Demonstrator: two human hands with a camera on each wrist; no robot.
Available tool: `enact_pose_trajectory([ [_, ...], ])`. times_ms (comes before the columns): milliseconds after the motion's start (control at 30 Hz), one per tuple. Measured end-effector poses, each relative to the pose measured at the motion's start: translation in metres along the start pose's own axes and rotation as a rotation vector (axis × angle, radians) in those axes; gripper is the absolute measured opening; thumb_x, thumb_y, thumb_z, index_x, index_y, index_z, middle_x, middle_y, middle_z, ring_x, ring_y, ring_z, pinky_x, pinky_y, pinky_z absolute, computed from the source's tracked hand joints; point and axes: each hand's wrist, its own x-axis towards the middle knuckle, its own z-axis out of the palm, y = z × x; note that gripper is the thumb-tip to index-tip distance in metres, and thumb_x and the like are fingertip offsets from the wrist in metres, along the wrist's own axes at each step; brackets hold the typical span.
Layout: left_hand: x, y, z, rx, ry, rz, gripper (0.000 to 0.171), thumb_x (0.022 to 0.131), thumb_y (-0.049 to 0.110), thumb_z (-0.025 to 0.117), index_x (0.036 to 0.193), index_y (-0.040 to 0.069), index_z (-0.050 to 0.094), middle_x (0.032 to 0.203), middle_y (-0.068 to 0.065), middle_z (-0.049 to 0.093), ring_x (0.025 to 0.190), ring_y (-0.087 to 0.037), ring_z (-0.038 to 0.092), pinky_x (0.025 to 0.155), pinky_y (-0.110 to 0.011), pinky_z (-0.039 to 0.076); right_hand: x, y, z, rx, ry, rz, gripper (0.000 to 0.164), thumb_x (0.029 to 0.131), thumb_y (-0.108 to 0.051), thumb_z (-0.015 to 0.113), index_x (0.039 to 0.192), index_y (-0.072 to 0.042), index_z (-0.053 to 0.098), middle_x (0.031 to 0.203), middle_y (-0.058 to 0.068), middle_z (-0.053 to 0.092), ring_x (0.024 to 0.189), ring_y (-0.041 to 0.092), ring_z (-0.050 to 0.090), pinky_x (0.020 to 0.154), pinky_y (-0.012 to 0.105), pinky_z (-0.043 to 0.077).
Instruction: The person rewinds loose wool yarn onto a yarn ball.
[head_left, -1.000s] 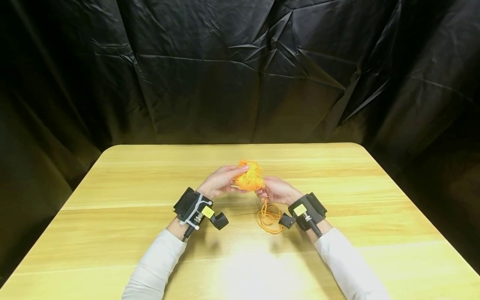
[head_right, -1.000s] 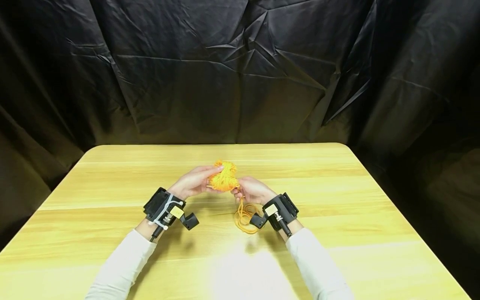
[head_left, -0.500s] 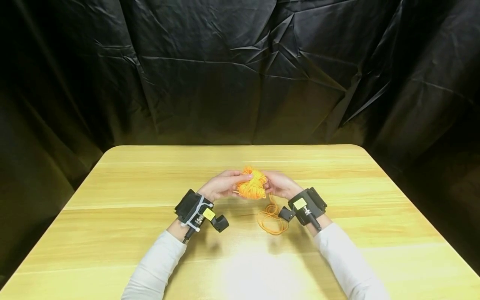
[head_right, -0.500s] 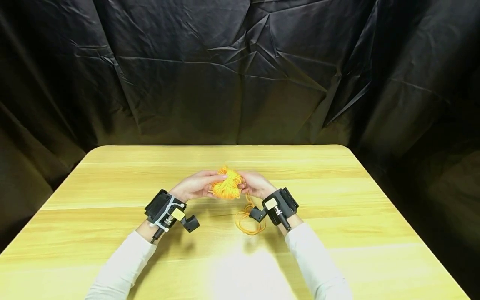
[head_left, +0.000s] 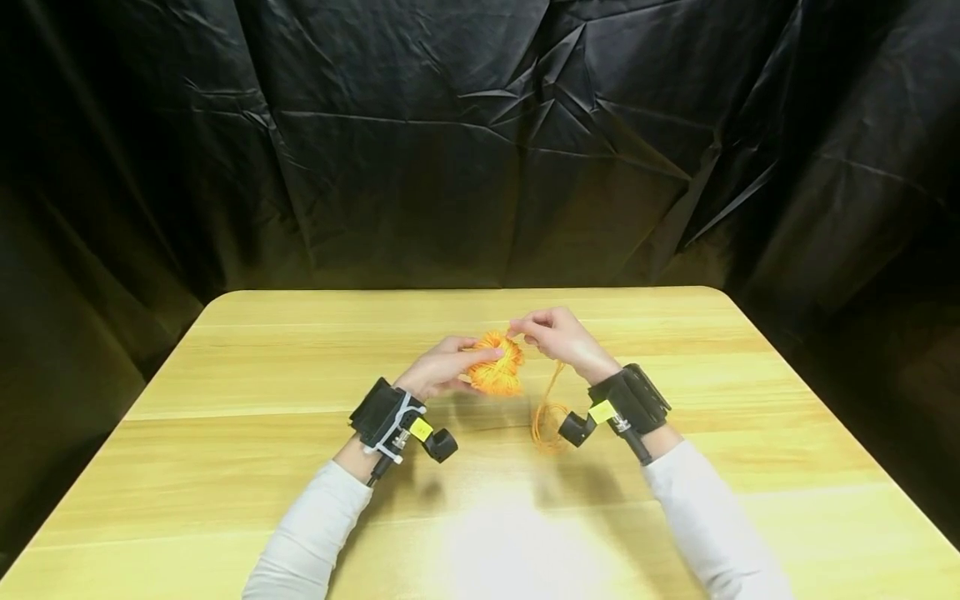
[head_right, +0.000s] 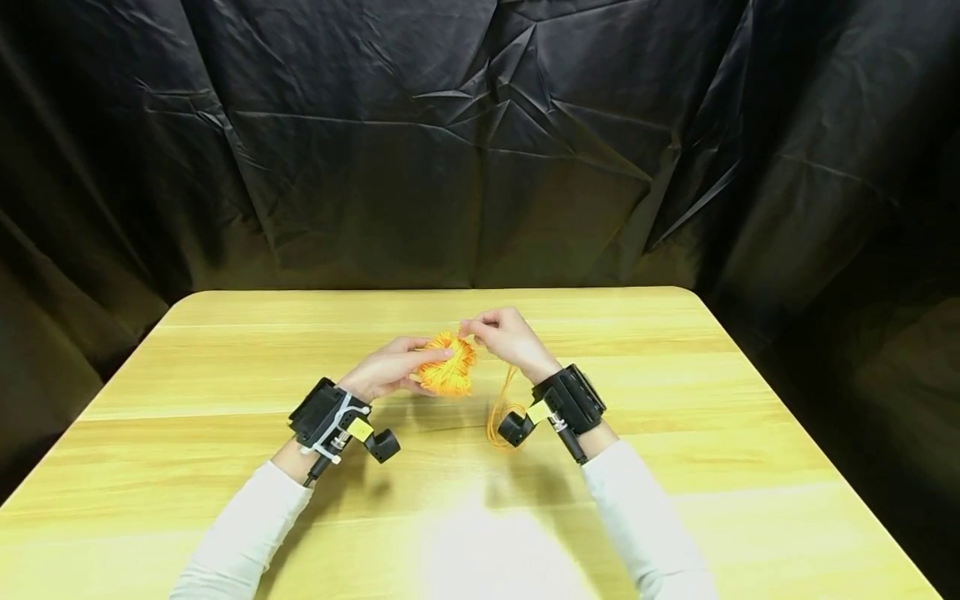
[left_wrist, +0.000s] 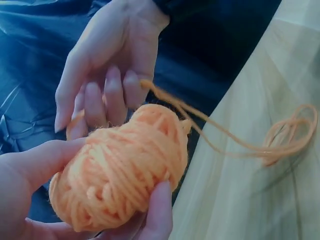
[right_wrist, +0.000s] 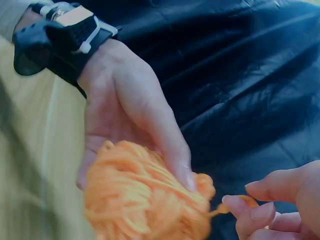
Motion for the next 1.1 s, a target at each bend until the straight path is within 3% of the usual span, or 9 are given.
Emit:
enact_pose_trajectory([
  [200,-0.005,0.003,-0.009,-0.037,0.129,0.016,0.042,0.086,0.023,0.059,0.116,-0.003,0.049,0.098,-0.010,0.059,0.079,-0.014,0.059,0.084,-0.050,0.044,-0.012,-0.008,-0.018,-0.158,0.103,-0.047,0.022,0.088,-0.015,0.052,0.099,-0.002,0.066,0.071,0.006,0.056,0.057,0.012,0.040,0.048,0.020,0.031],
  [333,-0.008,0.004,-0.013,-0.077,0.220,0.019,0.043,0.086,0.022,0.058,0.118,-0.004,0.046,0.102,-0.012,0.057,0.079,-0.013,0.059,0.085,-0.048,0.044,-0.017,-0.005,-0.033,-0.128,0.229,-0.083,0.021,0.087,-0.012,0.052,0.100,-0.001,0.065,0.077,0.010,0.059,0.062,0.013,0.045,0.049,0.020,0.034],
  [467,-0.010,0.004,-0.015,-0.083,0.296,0.010,0.042,0.086,0.023,0.058,0.117,-0.003,0.046,0.100,-0.011,0.056,0.075,-0.012,0.059,0.084,-0.046,0.045,-0.022,0.002,-0.047,-0.073,0.363,-0.088,0.023,0.087,-0.021,0.057,0.097,-0.002,0.064,0.071,0.003,0.056,0.060,0.011,0.043,0.049,0.021,0.033],
  [533,-0.011,0.004,-0.017,-0.086,0.316,0.011,0.042,0.086,0.023,0.059,0.117,-0.002,0.046,0.099,-0.010,0.055,0.075,-0.012,0.059,0.081,-0.043,0.048,-0.027,0.006,-0.056,-0.054,0.392,-0.074,0.027,0.086,-0.027,0.059,0.095,-0.002,0.064,0.066,-0.001,0.054,0.054,0.010,0.039,0.045,0.022,0.028],
  [767,-0.015,0.006,-0.027,-0.074,0.345,0.051,0.043,0.086,0.025,0.058,0.117,-0.001,0.046,0.097,-0.009,0.056,0.076,-0.010,0.058,0.080,-0.042,0.049,-0.048,0.020,-0.085,-0.036,0.274,-0.030,0.028,0.085,-0.031,0.059,0.094,-0.005,0.063,0.064,-0.008,0.049,0.046,0.004,0.031,0.041,0.022,0.025],
  [933,-0.017,0.007,-0.029,-0.069,0.343,0.045,0.044,0.086,0.027,0.059,0.117,-0.001,0.045,0.097,-0.009,0.055,0.076,-0.011,0.059,0.079,-0.040,0.049,-0.061,0.033,-0.104,-0.111,0.296,0.020,0.029,0.087,-0.032,0.057,0.096,-0.005,0.063,0.062,-0.011,0.046,0.049,0.004,0.034,0.041,0.021,0.028],
  [1100,-0.020,0.008,-0.034,-0.072,0.344,0.043,0.045,0.086,0.027,0.058,0.118,-0.001,0.045,0.097,-0.008,0.054,0.076,-0.011,0.058,0.082,-0.041,0.048,-0.077,0.056,-0.120,-0.149,0.129,0.077,0.036,0.089,-0.033,0.053,0.103,0.000,0.060,0.054,-0.007,0.032,0.047,0.007,0.030,0.045,0.024,0.030],
])
